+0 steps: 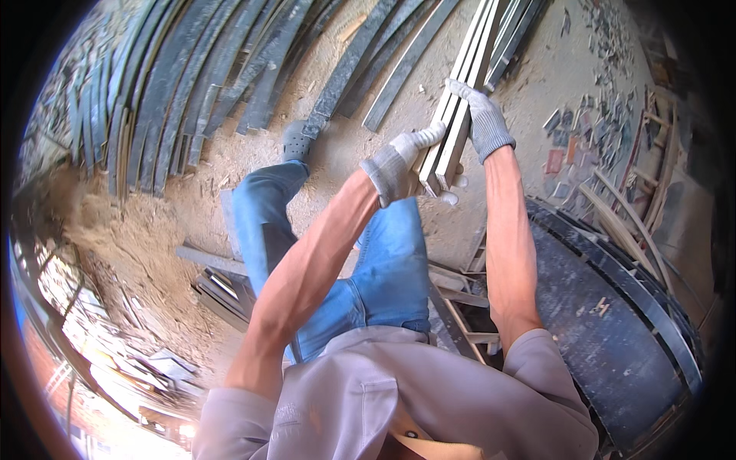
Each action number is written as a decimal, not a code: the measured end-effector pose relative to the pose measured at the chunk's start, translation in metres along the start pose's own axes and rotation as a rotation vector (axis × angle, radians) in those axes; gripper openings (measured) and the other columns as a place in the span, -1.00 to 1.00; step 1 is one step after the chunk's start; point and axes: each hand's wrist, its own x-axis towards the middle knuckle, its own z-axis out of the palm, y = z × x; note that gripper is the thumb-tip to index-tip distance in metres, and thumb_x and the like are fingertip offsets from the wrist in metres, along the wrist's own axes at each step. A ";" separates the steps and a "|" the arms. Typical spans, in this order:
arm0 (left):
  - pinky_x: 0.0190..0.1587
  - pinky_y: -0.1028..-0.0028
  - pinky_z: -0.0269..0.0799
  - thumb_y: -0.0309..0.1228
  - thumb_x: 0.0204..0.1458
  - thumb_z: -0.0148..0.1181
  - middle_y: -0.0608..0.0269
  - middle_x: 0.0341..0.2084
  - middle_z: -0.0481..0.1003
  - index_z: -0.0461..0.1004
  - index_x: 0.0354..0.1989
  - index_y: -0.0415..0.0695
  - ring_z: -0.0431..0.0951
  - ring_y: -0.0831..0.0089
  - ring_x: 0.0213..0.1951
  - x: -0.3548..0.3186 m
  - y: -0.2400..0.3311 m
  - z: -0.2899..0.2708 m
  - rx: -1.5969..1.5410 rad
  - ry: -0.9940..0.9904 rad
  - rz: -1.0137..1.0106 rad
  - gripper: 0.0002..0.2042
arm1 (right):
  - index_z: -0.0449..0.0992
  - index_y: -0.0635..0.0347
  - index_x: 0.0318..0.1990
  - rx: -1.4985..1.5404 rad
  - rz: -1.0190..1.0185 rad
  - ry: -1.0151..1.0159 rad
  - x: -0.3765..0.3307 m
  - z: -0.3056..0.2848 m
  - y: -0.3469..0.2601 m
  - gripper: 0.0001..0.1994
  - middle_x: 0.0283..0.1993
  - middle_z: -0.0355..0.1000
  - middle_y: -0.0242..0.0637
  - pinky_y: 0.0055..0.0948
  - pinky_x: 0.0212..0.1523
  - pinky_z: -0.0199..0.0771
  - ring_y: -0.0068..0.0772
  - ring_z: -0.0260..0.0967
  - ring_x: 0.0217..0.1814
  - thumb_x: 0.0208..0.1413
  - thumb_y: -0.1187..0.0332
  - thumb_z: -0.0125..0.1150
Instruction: The person picks up metal rods from a pile on the ground, places them on a workbench, and arranges them into a stack. The person repeats this process multiple times, handling the rods by hand.
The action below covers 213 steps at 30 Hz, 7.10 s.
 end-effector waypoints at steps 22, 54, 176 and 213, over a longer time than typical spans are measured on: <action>-0.22 -0.15 0.68 0.16 0.34 0.06 -0.03 -0.37 0.54 0.38 0.00 -0.17 0.68 -0.04 -0.36 -0.280 -0.208 0.274 0.299 0.307 0.072 -0.46 | 0.55 0.21 0.11 0.270 0.161 -0.232 -0.392 -0.035 -0.115 -0.61 -0.15 0.60 -0.21 -0.33 -0.20 0.68 -0.30 0.60 -0.21 0.31 0.12 0.36; -0.03 0.28 0.45 -0.47 0.04 0.44 0.21 -0.09 0.40 -0.01 0.61 -0.10 0.35 0.32 -0.15 -0.874 -0.309 0.149 1.538 0.926 0.160 -0.05 | 0.47 0.26 -0.36 0.908 0.460 -0.284 -0.390 0.285 0.046 -0.87 -0.44 0.53 -0.05 -0.04 -0.22 0.64 0.00 0.54 -0.39 0.11 0.38 0.10; 0.61 -0.05 -0.24 -0.31 -0.01 0.24 0.16 0.42 0.33 0.39 0.42 0.09 0.17 0.12 0.52 -1.728 0.161 -0.491 1.307 2.172 1.100 -0.32 | 0.43 0.18 0.13 -1.994 -1.138 -0.719 -0.712 1.262 -0.238 -0.35 -0.01 0.43 0.02 -0.04 0.12 0.49 0.16 0.42 0.09 -0.23 0.34 0.51; 0.45 0.02 0.16 -0.19 0.06 0.38 0.31 -0.07 0.61 0.65 -0.01 0.14 0.53 0.24 0.13 -1.592 0.116 -0.592 1.225 1.870 0.844 -0.69 | 0.42 0.24 0.17 -2.187 -1.321 -0.876 -0.537 1.379 -0.143 -0.42 0.05 0.43 -0.04 -0.15 0.16 0.47 0.02 0.41 0.12 -0.14 0.52 0.33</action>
